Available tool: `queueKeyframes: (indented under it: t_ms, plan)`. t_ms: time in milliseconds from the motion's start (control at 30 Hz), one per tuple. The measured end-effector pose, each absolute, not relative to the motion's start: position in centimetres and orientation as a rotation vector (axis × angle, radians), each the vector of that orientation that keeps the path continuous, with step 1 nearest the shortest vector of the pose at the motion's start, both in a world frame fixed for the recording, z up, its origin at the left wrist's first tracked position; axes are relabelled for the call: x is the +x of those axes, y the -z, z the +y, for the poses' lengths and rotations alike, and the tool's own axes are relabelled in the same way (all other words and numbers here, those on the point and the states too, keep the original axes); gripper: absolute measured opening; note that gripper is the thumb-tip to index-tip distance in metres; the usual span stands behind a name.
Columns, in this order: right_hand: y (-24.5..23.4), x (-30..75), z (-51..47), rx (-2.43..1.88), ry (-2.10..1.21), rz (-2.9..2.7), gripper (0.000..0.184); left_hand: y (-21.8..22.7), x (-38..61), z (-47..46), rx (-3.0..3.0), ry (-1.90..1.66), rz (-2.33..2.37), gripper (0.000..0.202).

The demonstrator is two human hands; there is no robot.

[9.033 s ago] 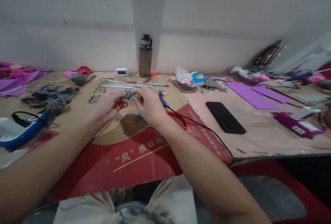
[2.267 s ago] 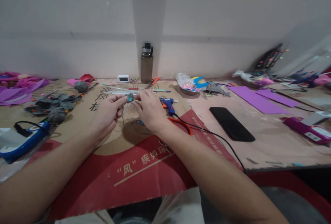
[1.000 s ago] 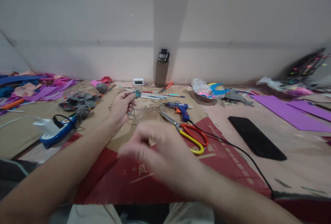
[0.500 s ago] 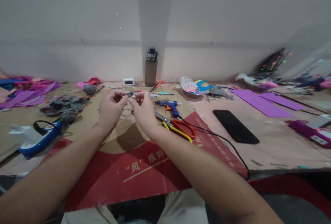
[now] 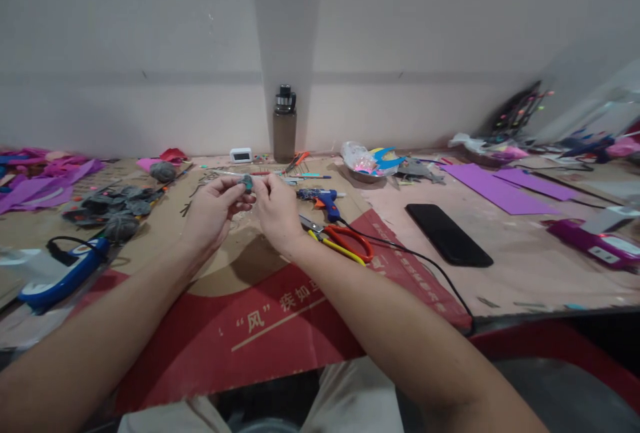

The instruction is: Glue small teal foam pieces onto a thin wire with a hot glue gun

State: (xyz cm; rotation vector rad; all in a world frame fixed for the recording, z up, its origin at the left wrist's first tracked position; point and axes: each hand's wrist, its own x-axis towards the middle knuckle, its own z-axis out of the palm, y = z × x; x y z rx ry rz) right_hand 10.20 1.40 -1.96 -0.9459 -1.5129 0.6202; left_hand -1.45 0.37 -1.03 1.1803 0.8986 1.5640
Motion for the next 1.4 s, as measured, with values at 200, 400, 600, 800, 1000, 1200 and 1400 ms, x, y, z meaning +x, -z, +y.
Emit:
queueKeyframes:
  t_ms: [200,400,600,800,1000,1200,1400]
  plan:
    - [2.04,10.66,1.73,-0.984,-0.531,-1.553,0.029,0.86,-1.40,-0.03,1.158,-1.518,0.841,0.019]
    - [2.17,10.67,1.65,-0.985,-0.503,-1.566,0.031,0.88,-1.50,-0.15,1.196,-1.488,0.834,0.022]
    - [1.99,10.80,1.49,-1.007,-0.488,-1.588,0.029,0.64,-1.50,-0.35,1.205,-1.442,0.816,0.022]
    - [2.02,10.85,1.56,-1.003,-0.478,-1.598,0.031,0.44,-1.66,-0.51,1.161,-1.420,0.764,0.024]
    - [1.97,10.96,1.52,-1.019,-0.465,-1.606,0.030,0.50,-1.63,-0.37,1.162,-1.403,0.784,0.027]
    - [2.00,10.97,1.55,-0.992,-0.503,-1.608,0.031,0.46,-1.46,-0.17,1.161,-1.427,0.874,0.023]
    - [1.76,11.15,1.58,-0.960,-0.610,-1.587,0.032,0.68,-1.59,0.09,1.191,-1.433,0.912,0.019]
